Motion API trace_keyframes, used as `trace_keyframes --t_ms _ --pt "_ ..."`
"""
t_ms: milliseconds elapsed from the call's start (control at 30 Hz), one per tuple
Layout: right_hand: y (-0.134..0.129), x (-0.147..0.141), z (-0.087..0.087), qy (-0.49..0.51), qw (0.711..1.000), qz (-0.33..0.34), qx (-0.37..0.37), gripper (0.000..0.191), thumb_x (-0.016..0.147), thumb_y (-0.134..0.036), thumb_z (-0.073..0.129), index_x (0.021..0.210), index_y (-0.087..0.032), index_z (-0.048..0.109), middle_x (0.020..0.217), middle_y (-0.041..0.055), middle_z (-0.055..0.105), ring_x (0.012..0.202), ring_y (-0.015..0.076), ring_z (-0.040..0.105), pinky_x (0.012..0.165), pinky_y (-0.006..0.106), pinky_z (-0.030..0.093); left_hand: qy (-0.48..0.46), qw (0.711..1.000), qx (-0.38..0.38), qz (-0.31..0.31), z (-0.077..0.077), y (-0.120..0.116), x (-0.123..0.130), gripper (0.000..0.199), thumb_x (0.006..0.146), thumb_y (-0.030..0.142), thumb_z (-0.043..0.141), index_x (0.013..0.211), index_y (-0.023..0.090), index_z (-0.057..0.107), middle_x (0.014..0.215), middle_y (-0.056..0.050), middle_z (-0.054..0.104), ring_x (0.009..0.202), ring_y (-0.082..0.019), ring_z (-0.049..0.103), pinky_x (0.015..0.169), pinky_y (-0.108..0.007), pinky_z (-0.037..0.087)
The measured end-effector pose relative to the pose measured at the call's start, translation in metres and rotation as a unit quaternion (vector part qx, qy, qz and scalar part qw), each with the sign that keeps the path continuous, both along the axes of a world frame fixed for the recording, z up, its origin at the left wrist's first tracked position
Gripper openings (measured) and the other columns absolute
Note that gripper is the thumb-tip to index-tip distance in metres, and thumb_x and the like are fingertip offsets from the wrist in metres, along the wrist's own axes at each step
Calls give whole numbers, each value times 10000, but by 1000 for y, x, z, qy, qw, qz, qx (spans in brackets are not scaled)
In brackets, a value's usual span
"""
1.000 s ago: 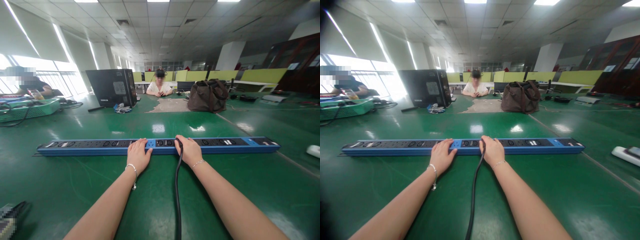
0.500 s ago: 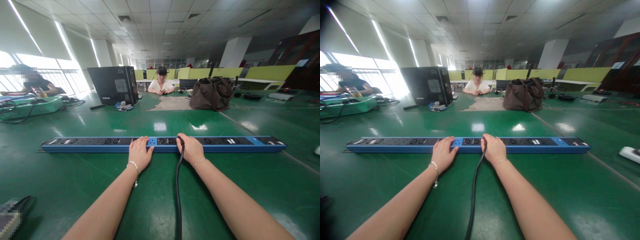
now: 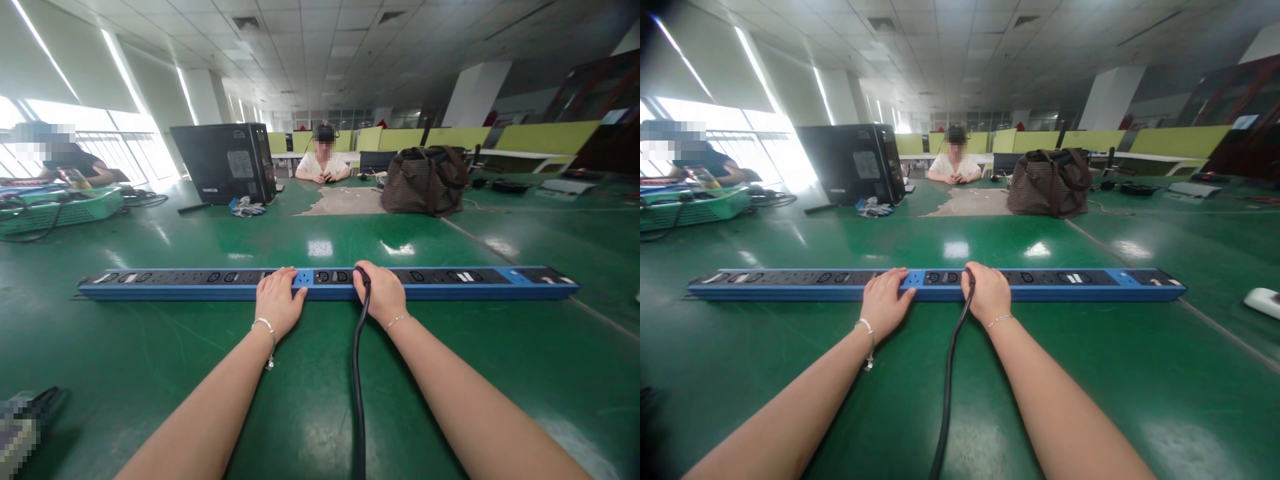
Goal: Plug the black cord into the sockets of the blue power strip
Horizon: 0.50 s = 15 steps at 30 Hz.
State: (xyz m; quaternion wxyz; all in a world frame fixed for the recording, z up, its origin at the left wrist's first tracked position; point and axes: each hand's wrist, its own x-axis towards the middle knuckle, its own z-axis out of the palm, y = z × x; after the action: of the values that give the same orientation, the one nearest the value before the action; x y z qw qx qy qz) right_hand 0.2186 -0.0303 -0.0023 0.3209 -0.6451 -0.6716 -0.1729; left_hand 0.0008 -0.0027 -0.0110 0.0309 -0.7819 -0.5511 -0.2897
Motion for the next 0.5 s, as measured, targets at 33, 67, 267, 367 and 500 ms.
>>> trace_keyframes --t_ms 33,67,267,367,500 --pt "0 0 -1 -4 1000 -1 8 255 870 -299 432 982 -194 637 913 51 707 805 197 645 799 307 439 0 1000 0 1 0 0 0 370 825 357 497 1155 197 540 1266 -58 575 1218 -215 461 1043 -405 289" --pt "0 0 -2 -7 1000 -1 15 261 867 -300 435 989 -184 635 910 57 706 802 198 644 782 300 440 0 1000 0 1 0 0 0 371 826 360 495 1156 198 540 1267 -57 575 1218 -217 461 1043 -406 289" --pt "0 0 -3 0 999 -26 19 322 849 -343 472 1061 -142 609 868 80 705 765 206 642 750 295 440 1 1000 -3 -2 1 -1 -1 380 831 368 490 1164 193 538 1273 -54 570 1218 -216 460 1043 -406 292" --pt "0 0 -4 -7 999 -26 20 300 872 -348 445 1010 -154 627 839 78 705 758 204 641 755 293 436 1 1000 -4 -1 2 -1 -1 379 831 367 489 1165 195 537 1272 -57 571 1217 -217 462 1043 -411 294" --pt "3 1 -7 -5 999 -20 35 307 896 -340 418 1023 -145 617 834 70 711 744 191 646 822 293 420 2 1000 -7 0 3 -1 -1 369 831 365 485 1161 209 537 1276 -58 568 1215 -219 465 1041 -418 296"
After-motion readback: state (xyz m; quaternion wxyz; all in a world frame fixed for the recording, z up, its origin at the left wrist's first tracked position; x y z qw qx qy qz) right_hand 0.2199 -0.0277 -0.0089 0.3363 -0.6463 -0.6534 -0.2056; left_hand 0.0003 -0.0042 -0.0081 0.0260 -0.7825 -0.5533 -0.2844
